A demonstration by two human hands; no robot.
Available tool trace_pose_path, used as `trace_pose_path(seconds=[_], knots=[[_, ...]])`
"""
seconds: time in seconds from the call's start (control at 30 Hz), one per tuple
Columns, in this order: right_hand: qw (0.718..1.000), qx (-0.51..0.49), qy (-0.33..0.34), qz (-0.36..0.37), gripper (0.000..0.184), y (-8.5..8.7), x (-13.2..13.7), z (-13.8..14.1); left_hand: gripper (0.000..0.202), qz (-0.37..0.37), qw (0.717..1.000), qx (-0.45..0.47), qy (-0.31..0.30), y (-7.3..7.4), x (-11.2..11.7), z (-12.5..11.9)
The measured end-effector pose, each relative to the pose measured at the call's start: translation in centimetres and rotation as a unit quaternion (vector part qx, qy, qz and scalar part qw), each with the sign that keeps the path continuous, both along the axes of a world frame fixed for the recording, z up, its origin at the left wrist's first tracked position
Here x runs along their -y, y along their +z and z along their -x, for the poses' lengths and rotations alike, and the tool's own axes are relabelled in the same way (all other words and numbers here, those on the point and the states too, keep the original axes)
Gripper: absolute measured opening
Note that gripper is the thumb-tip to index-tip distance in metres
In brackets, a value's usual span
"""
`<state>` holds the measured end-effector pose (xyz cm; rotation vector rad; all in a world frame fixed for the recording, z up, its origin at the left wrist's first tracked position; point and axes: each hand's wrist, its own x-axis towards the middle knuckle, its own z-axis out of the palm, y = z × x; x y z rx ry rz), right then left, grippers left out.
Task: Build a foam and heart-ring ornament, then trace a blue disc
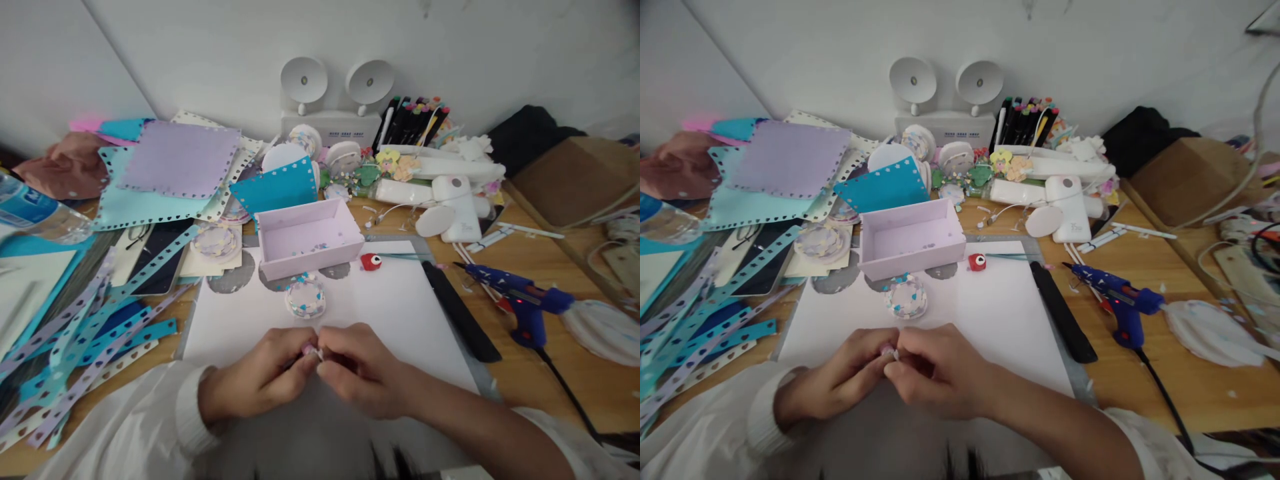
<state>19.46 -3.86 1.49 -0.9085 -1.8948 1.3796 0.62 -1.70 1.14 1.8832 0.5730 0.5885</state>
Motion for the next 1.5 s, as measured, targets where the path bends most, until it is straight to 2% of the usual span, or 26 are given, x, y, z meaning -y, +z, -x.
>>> trace_pose_path(seconds=[0.17, 0.33, 0.5, 0.67, 0.8, 0.93, 1.0, 1.13, 1.3, 1.4, 1.5], knots=[[0.999, 0.018, -0.011, 0.048, 0.03, 0.0, -0.3, 0.1, 0.02, -0.044, 0.999, -0.026, -0.007, -0.2, -0.3, 0.1], [0.987, -0.053, 0.011, 0.15, 0.039, 0.0, -0.5, 0.1, 0.015, -0.089, 0.995, -0.042, -0.021, -0.1, -0.4, 0.2], [0.957, -0.149, 0.043, 0.247, 0.037, -0.1, -0.4, 0.1, 0.016, -0.11, 0.992, -0.047, -0.036, -0.2, -0.3, 0.2], [0.92, -0.163, 0.033, 0.355, 0.034, 0.0, -0.3, 0.3, 0.016, -0.091, 0.995, -0.027, -0.031, -0.5, -0.1, -0.1], [0.897, -0.207, 0.044, 0.388, 0.033, 0.0, -0.4, 0.2, 0.021, -0.041, 0.999, 0.009, -0.013, -0.4, 0.3, -0.1], [0.871, -0.333, -0.036, 0.36, 0.039, -0.1, -0.9, 0.1, 0.032, -0.008, 0.998, 0.045, 0.047, -0.2, 0.5, 0.2], [0.883, -0.344, -0.071, 0.313, 0.038, -0.2, -1.0, 0.1, 0.034, 0.004, 0.995, 0.056, 0.079, -0.1, 0.4, 0.3], [0.925, -0.281, -0.046, 0.252, 0.035, -0.4, -0.7, 0.2, 0.032, 0.011, 0.993, 0.028, 0.116, 0.2, -0.1, 0.2], [0.947, -0.248, -0.067, 0.193, 0.033, -0.4, -0.9, 0.1, 0.029, 0.044, 0.985, 0.016, 0.168, 1.6, -0.2, 0.3], [0.956, -0.226, -0.1, 0.159, 0.029, 0.1, -1.0, 0.1, 0.031, 0.049, 0.976, 0.007, 0.213, 3.0, 0.5, 2.0], [0.971, -0.172, -0.104, 0.126, 0.023, 0.9, 0.3, 1.1, 0.035, 0.063, 0.961, 0.004, 0.269, 4.4, 2.0, 4.9]])
